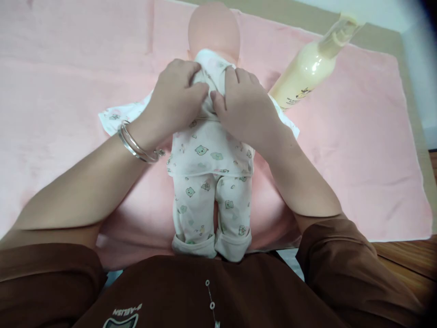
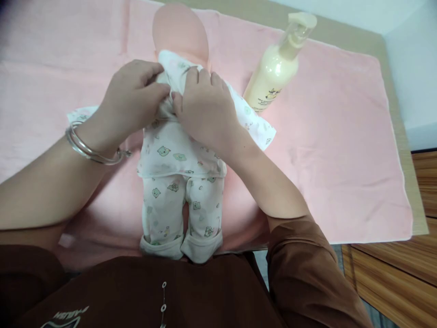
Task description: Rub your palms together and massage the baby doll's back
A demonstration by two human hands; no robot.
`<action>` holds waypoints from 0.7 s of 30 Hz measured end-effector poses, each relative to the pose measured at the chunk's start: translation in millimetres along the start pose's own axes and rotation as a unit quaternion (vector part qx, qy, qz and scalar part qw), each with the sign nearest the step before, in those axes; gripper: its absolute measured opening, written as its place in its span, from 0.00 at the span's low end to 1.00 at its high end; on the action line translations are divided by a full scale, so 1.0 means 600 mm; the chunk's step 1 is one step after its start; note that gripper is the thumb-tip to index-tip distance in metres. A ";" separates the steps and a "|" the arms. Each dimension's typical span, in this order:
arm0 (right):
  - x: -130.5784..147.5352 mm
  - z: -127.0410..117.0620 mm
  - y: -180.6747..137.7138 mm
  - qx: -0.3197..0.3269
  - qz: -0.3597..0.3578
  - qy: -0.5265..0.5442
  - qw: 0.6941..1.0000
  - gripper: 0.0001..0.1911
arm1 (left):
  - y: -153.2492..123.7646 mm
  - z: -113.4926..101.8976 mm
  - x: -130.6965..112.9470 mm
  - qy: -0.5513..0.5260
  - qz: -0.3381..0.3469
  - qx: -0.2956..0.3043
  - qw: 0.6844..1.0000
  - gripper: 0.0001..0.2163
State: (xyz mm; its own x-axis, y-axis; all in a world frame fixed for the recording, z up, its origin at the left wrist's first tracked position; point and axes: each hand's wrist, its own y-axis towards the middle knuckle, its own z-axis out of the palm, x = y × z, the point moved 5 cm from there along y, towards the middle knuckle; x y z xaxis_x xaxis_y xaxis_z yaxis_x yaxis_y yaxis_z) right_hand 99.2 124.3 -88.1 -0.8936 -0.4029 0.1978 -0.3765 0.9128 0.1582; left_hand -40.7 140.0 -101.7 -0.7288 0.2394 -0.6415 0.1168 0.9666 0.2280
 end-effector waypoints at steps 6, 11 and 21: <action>-0.016 0.012 0.023 -0.010 0.046 0.029 0.998 0.22 | 0.012 0.029 0.035 0.043 -0.044 -0.038 0.997 0.09; -0.050 0.034 0.048 -0.007 0.093 0.087 0.992 0.25 | -0.005 0.036 0.035 0.046 -0.067 -0.041 0.996 0.17; -0.034 0.010 0.030 -0.003 0.085 0.064 0.994 0.20 | 0.010 0.044 0.064 0.020 -0.062 -0.064 0.996 0.14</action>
State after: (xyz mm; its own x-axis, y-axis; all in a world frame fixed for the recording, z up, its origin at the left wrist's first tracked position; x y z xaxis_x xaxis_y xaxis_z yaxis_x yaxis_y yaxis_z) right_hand 109.5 149.3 -95.0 -0.9054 -0.2488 0.3441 -0.2215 0.9681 0.1173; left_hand -50.3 157.6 -144.1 -0.7591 0.1125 -0.6412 -0.0612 0.9682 0.2424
